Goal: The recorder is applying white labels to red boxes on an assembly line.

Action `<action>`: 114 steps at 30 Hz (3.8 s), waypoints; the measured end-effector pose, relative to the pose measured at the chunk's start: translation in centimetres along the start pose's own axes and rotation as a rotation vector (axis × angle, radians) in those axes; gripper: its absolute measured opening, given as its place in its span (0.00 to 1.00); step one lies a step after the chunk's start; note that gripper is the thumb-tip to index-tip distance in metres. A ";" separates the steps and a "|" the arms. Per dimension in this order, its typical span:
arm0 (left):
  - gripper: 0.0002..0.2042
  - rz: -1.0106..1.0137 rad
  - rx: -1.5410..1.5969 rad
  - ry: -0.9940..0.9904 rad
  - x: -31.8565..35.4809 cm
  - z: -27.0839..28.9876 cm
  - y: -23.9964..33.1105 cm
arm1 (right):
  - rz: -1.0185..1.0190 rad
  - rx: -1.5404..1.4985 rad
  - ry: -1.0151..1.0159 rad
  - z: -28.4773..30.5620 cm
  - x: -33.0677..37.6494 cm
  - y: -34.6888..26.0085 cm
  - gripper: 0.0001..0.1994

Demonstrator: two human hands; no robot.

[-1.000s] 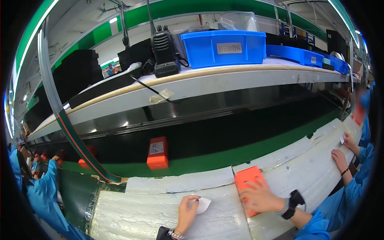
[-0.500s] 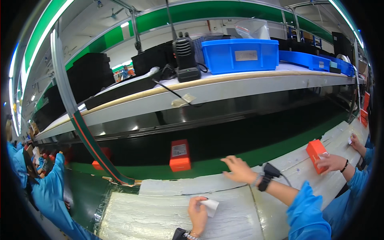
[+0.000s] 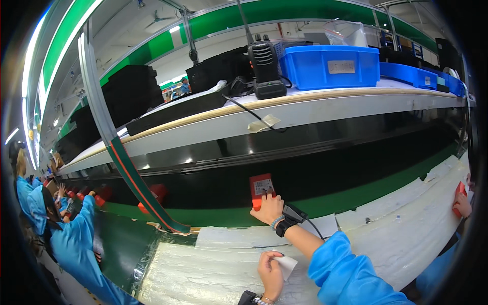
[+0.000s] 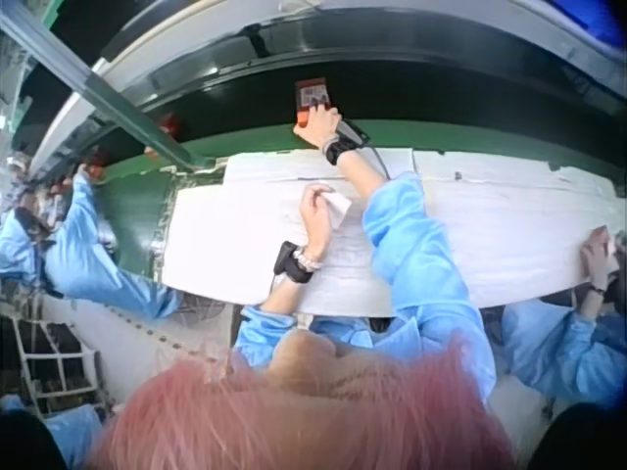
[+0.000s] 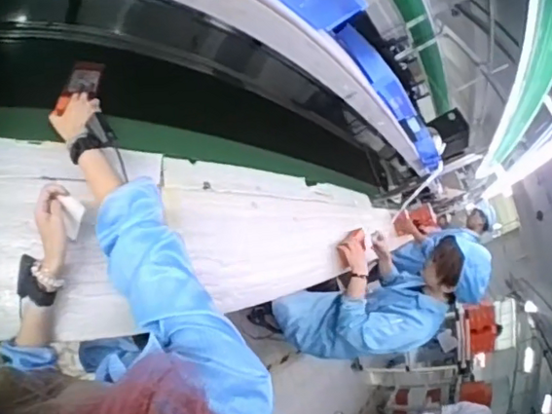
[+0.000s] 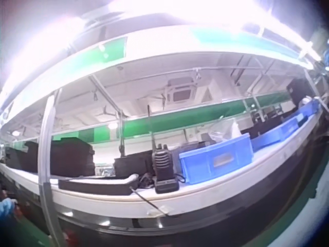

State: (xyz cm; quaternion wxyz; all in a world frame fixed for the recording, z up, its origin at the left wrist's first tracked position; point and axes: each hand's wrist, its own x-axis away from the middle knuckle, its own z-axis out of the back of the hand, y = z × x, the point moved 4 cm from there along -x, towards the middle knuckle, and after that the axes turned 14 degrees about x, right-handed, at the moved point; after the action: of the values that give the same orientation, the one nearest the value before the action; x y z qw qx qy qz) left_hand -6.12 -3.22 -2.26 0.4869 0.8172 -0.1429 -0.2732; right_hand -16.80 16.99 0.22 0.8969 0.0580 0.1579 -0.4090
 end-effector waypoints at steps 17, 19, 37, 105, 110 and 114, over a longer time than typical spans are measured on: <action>0.12 0.219 -0.040 -0.219 0.5 -0.9 -0.6 | 0.142 -0.083 -0.064 14.3 28.7 16.1 0.37; 0.11 0.260 -0.063 -0.262 0.5 -1.1 -0.9 | 0.148 -0.068 -0.010 14.4 30.0 16.6 0.39; 0.08 0.236 0.006 -0.606 2.8 -4.0 0.9 | -0.125 -1.322 -0.317 13.4 24.2 19.6 0.19; 0.08 0.297 -0.413 -0.910 4.6 -4.4 -0.8 | 0.473 -0.682 -0.546 13.1 20.8 17.7 0.20; 0.08 0.324 -0.408 -0.898 4.5 -4.2 -1.2 | 0.488 -0.674 -0.533 12.8 20.7 17.6 0.20; 0.08 0.337 -0.401 -0.905 4.3 -4.5 -1.1 | 0.515 -0.659 -0.463 12.3 20.9 17.7 0.20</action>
State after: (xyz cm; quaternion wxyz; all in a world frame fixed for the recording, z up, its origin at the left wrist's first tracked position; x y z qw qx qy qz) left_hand 0.00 -1.62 -2.86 0.5605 0.4739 -0.4136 -0.5387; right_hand 12.29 10.83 4.42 0.9513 -0.2848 0.0558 -0.1036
